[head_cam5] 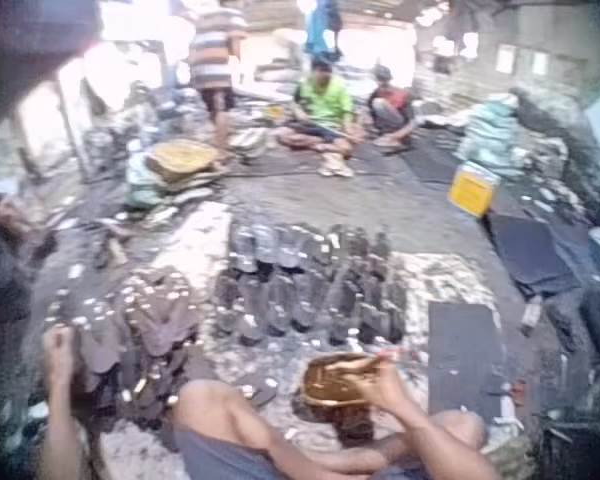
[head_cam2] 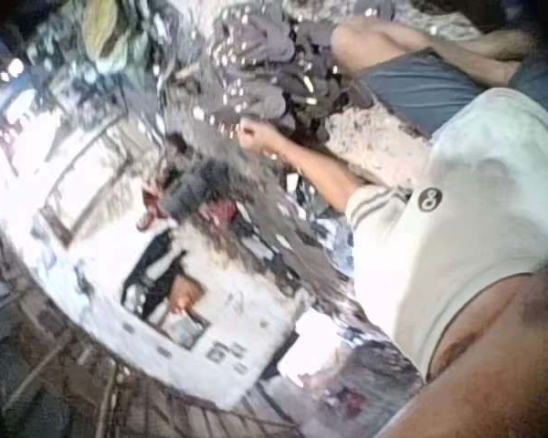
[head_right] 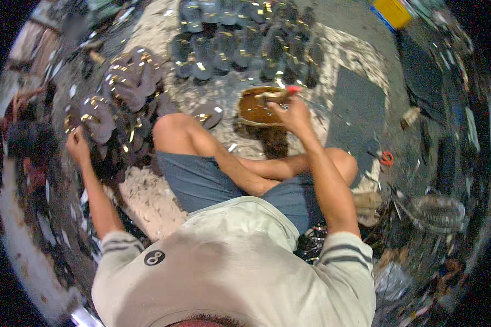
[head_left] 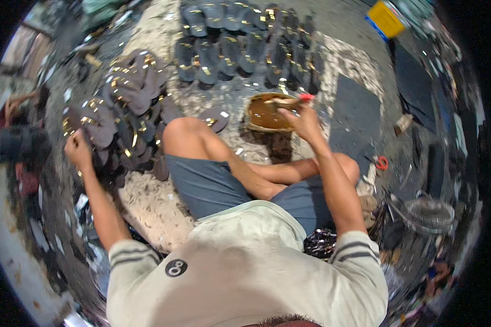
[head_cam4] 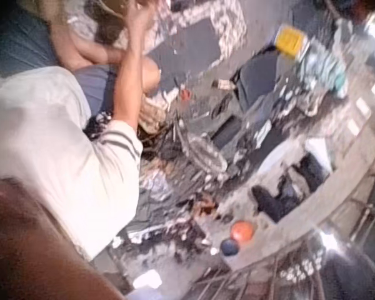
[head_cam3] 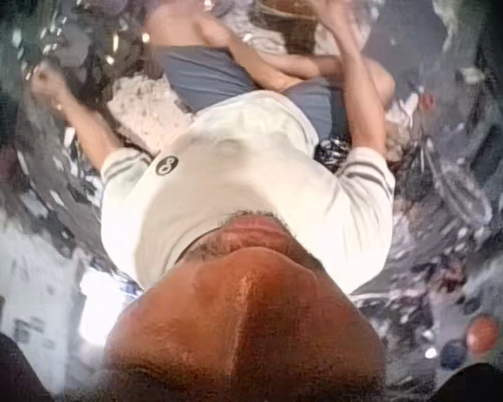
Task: The person sits on the floor and uses a brush to apply a brown liquid to the straps of black sandals. They repeatedly dip the brush into a container and paint each sandal one at a time, placing finished sandals in a pile.
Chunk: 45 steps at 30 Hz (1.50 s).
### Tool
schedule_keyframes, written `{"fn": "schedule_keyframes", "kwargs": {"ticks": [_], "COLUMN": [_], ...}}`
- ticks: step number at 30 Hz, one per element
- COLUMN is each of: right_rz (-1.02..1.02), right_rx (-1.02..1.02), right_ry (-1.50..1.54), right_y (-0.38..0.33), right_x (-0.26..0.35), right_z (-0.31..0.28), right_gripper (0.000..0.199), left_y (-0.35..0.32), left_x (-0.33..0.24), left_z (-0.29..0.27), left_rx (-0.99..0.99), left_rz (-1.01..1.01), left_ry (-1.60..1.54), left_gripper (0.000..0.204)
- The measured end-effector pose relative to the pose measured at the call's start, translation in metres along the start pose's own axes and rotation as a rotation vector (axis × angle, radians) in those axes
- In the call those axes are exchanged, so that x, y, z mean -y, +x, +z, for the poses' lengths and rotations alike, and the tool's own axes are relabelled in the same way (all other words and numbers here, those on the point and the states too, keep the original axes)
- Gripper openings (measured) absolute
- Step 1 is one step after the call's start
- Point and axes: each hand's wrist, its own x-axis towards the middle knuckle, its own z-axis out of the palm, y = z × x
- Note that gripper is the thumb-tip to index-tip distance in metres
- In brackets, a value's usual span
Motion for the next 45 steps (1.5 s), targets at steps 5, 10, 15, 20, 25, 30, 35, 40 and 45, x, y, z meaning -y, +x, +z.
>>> {"fn": "schedule_keyframes", "kwargs": {"ticks": [5, 10, 15, 20, 25, 30, 35, 40, 45], "right_rz": [-0.021, -0.22, -0.196, 0.064, -0.297, -0.627, -0.346, -0.172, -0.19], "right_rx": [0.107, -0.289, -0.177, -0.489, -0.368, -0.228, -0.406, -0.316, -0.286], "right_ry": [-0.416, 0.172, -0.585, 0.547, 0.58, 0.536, 0.553, 0.683, 0.859], "right_y": [0.0, -0.016, -0.056, -0.037, -0.036, -0.102, -0.037, -0.057, -0.043], "right_x": [0.005, 0.032, -0.025, 0.085, 0.182, 0.185, 0.191, 0.177, 0.151], "right_z": [0.026, -0.026, -0.109, -0.121, -0.058, -0.027, -0.083, -0.076, -0.091], "right_gripper": [0.032, 0.024, 0.019, 0.032, 0.03, 0.037, 0.032, 0.034, 0.025], "left_y": [-0.095, -0.195, -0.185, -0.158, -0.203, -0.206, -0.23, -0.22, -0.226], "left_x": [-0.144, -0.199, -0.222, -0.281, -0.381, -0.382, -0.366, -0.364, -0.355], "left_z": [-0.03, -0.011, -0.009, -0.019, 0.011, 0.02, 0.011, 0.009, 0.005], "left_rx": [0.223, 0.454, 0.503, 0.745, 1.066, 1.196, 1.308, 1.215, 1.225], "left_rz": [0.214, 0.214, 0.297, -0.291, -0.304, -0.682, -0.481, -0.401, -0.488], "left_ry": [-0.293, -0.468, -0.486, -1.372, -1.817, -2.046, -1.873, -1.994, -2.06], "left_gripper": [0.022, 0.044, 0.059, 0.06, 0.065, 0.059, 0.059, 0.058, 0.055]}}
